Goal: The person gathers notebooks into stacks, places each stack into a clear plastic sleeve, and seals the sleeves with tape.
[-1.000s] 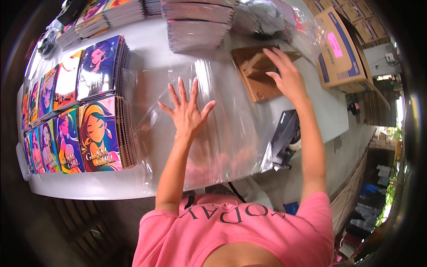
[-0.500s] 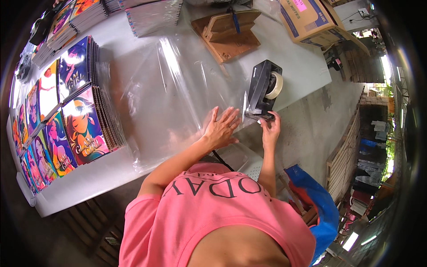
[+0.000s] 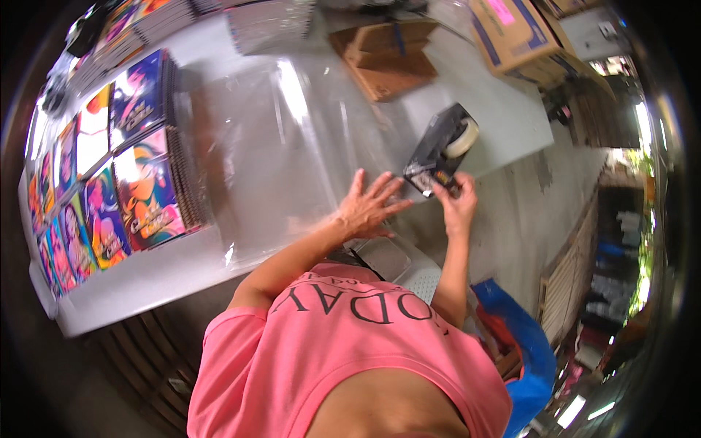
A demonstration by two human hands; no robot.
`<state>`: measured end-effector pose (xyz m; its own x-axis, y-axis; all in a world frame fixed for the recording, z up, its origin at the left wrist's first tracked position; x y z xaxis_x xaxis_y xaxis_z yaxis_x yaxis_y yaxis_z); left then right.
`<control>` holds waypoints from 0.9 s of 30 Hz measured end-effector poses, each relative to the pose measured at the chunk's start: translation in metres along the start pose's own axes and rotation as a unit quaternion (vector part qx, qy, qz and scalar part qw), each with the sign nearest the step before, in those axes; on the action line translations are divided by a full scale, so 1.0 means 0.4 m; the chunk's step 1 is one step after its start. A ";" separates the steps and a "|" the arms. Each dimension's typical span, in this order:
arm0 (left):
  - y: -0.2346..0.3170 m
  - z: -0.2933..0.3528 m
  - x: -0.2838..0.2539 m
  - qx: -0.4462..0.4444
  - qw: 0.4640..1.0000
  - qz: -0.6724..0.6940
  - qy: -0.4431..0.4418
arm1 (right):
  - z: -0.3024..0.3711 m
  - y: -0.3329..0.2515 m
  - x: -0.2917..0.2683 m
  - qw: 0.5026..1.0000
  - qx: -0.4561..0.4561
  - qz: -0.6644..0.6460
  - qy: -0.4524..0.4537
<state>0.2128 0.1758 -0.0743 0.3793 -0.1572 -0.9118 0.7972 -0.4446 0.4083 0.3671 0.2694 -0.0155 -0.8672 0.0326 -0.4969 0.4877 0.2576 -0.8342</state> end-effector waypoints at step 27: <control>-0.217 0.837 -0.072 -0.423 0.132 0.493 0.749 | 0.270 -0.520 0.969 0.707 -0.422 0.140 -0.551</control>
<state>-0.0245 -0.0761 -0.0979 -0.3424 0.8613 0.3754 -0.4600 -0.5021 0.7323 -0.0597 0.1240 -0.0606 0.0822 -0.4555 -0.8864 -0.0114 0.8889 -0.4579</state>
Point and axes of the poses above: each hand's wrist, its own z-axis away from the middle knuckle, its own x-axis out of the palm, y = z × x, the point moved 9 cm from there along -z, towards the middle knuckle, and after that the axes turned 1 degree about y, right-handed, at the moved point
